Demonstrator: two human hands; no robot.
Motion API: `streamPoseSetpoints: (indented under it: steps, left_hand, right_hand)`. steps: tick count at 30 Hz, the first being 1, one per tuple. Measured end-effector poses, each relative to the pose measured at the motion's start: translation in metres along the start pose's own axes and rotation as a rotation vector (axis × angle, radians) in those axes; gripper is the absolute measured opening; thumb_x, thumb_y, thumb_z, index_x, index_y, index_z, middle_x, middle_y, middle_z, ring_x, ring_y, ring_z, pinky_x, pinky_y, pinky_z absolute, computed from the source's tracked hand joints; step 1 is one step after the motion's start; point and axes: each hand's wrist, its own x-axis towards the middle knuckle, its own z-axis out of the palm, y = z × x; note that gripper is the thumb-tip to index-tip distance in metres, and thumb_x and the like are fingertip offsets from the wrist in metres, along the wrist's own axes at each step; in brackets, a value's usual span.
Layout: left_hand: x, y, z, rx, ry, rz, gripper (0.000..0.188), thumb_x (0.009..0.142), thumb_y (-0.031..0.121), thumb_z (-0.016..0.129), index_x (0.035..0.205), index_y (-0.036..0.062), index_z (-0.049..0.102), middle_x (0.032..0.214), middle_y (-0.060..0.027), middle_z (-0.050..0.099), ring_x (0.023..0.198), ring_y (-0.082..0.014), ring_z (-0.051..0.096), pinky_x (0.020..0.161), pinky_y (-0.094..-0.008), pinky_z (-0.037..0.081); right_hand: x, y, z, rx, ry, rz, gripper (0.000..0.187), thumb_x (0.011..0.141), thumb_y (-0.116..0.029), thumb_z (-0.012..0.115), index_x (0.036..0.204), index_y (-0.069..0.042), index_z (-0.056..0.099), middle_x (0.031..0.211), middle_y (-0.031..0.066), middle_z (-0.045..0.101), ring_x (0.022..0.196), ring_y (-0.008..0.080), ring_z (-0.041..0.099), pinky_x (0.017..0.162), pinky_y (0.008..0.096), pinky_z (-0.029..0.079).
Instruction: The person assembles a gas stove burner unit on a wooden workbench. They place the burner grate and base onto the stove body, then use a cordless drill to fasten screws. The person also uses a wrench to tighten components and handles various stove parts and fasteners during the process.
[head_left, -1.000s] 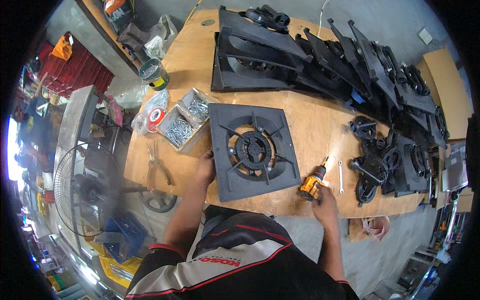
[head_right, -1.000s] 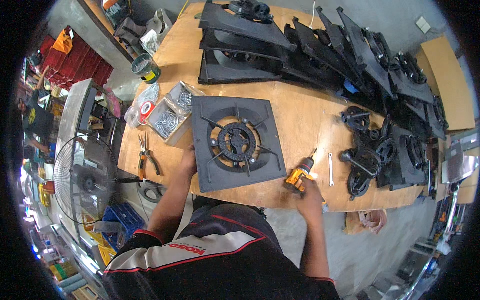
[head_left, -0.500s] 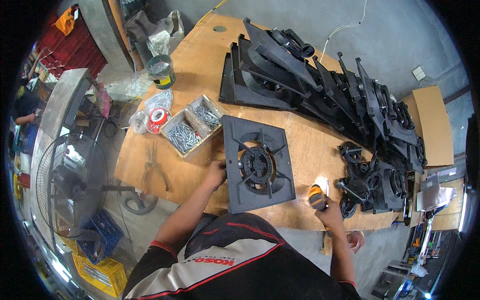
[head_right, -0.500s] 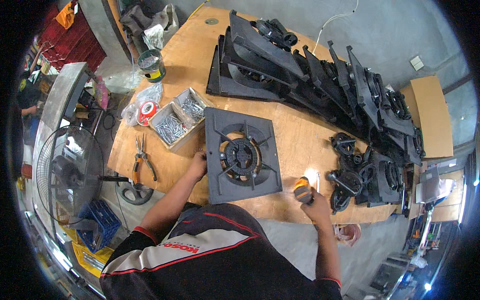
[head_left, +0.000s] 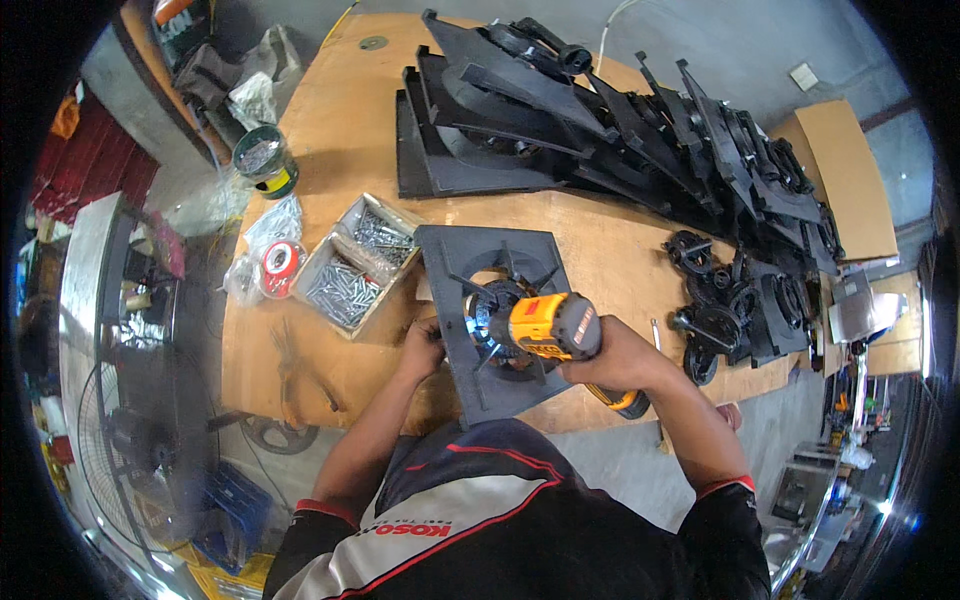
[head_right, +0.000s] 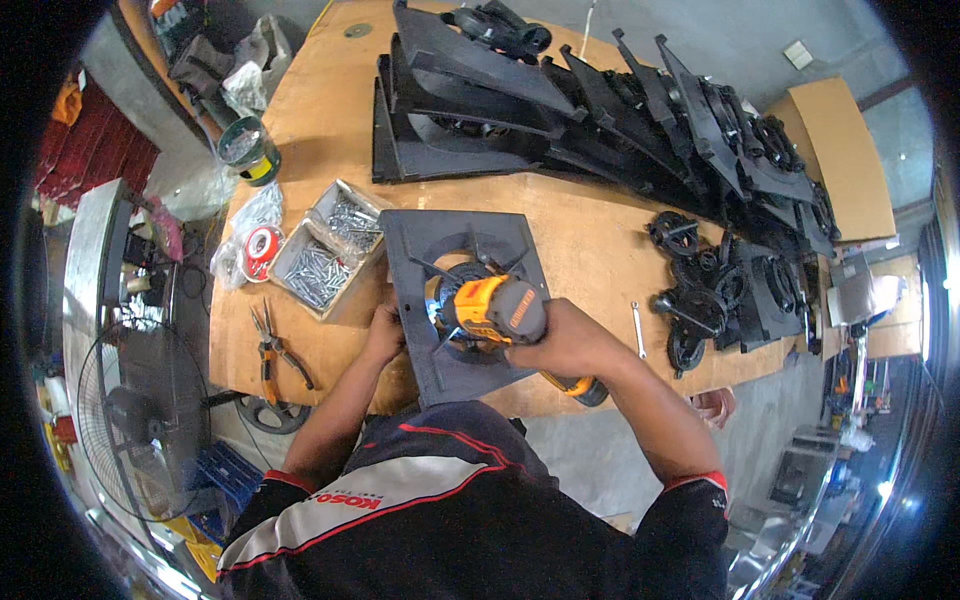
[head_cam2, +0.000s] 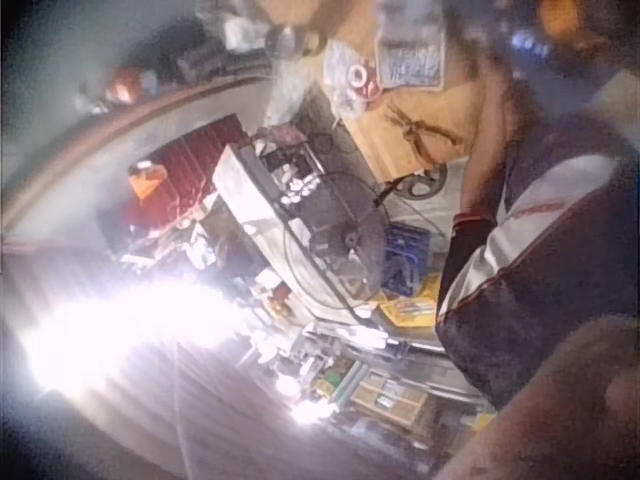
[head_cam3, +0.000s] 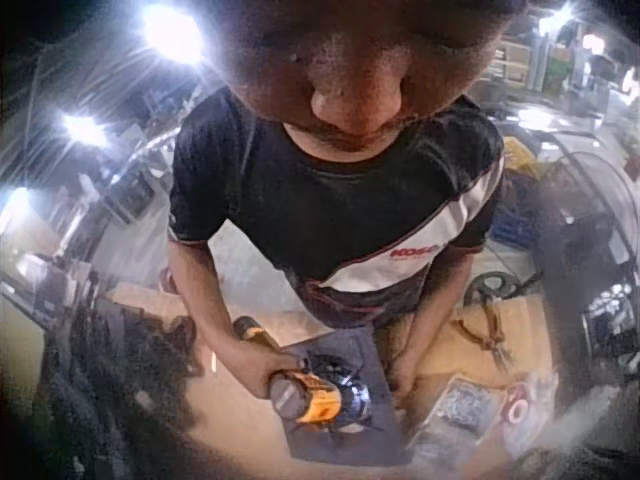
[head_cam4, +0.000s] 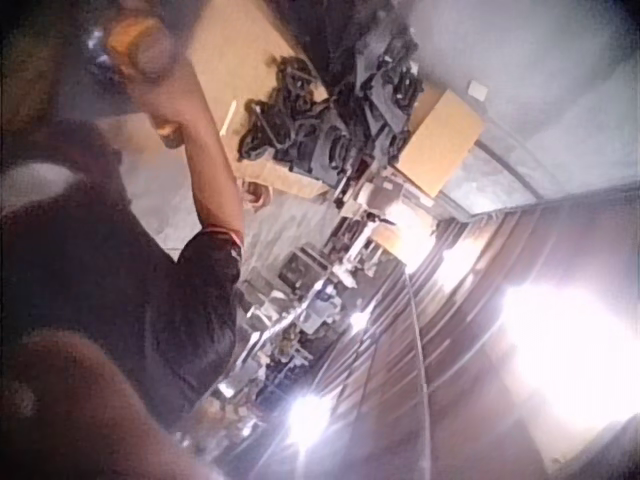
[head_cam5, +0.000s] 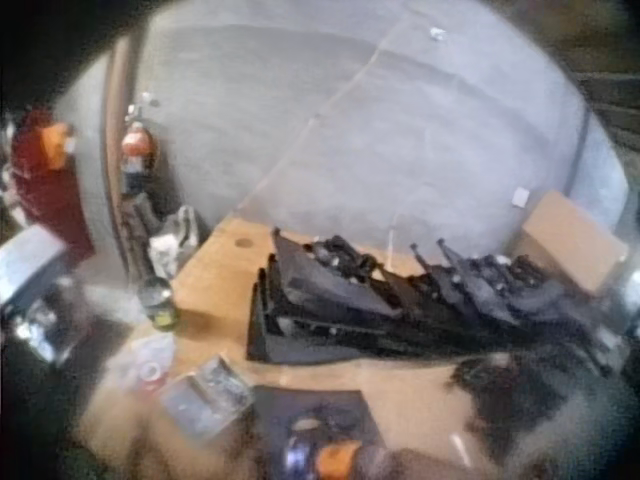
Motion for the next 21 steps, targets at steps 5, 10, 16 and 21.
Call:
streamPoseSetpoints:
  steps: [5, 10, 16, 21]
  left_hand:
    - [0.017, -0.028, -0.011, -0.046, -0.059, 0.074, 0.021, 0.082, -0.009, 0.070, 0.101, 0.0011, 0.074, 0.096, -0.0022, 0.074, 0.086, -0.0117, 0.066, 0.081, -0.0295, 0.053]
    - [0.022, -0.033, -0.009, -0.115, -0.048, 0.085, 0.022, 0.082, -0.010, 0.071, 0.100, 0.0012, 0.074, 0.097, -0.0021, 0.074, 0.087, -0.0107, 0.066, 0.082, -0.0291, 0.053]
    - [0.021, -0.031, -0.010, -0.176, -0.035, 0.083, 0.022, 0.080, -0.011, 0.071, 0.099, 0.0003, 0.073, 0.097, -0.0027, 0.074, 0.088, -0.0116, 0.067, 0.081, -0.0291, 0.054]
    - [0.027, -0.045, -0.012, -0.280, 0.018, 0.043, 0.025, 0.080, -0.011, 0.072, 0.102, 0.0004, 0.072, 0.099, -0.0041, 0.073, 0.087, -0.0133, 0.067, 0.080, -0.0296, 0.056]
  right_hand:
    - [0.024, -0.006, -0.004, -0.079, -0.030, -0.007, 0.046, 0.076, -0.017, 0.079, 0.115, 0.005, 0.067, 0.100, 0.0129, 0.073, 0.090, 0.0182, 0.068, 0.085, 0.0332, 0.054]
    - [0.042, 0.000, -0.006, -0.059, -0.057, -0.004, 0.047, 0.075, -0.018, 0.078, 0.115, 0.005, 0.067, 0.102, 0.0139, 0.073, 0.092, 0.0202, 0.068, 0.087, 0.0336, 0.054]
    - [0.043, -0.011, -0.008, -0.075, -0.085, -0.008, 0.049, 0.075, -0.017, 0.078, 0.118, 0.003, 0.066, 0.105, 0.0132, 0.073, 0.094, 0.0193, 0.067, 0.088, 0.0320, 0.053]
    - [0.057, -0.003, -0.013, -0.204, -0.062, 0.034, 0.053, 0.070, -0.029, 0.077, 0.112, 0.002, 0.069, 0.099, 0.0189, 0.073, 0.091, 0.0285, 0.070, 0.084, 0.0367, 0.055]
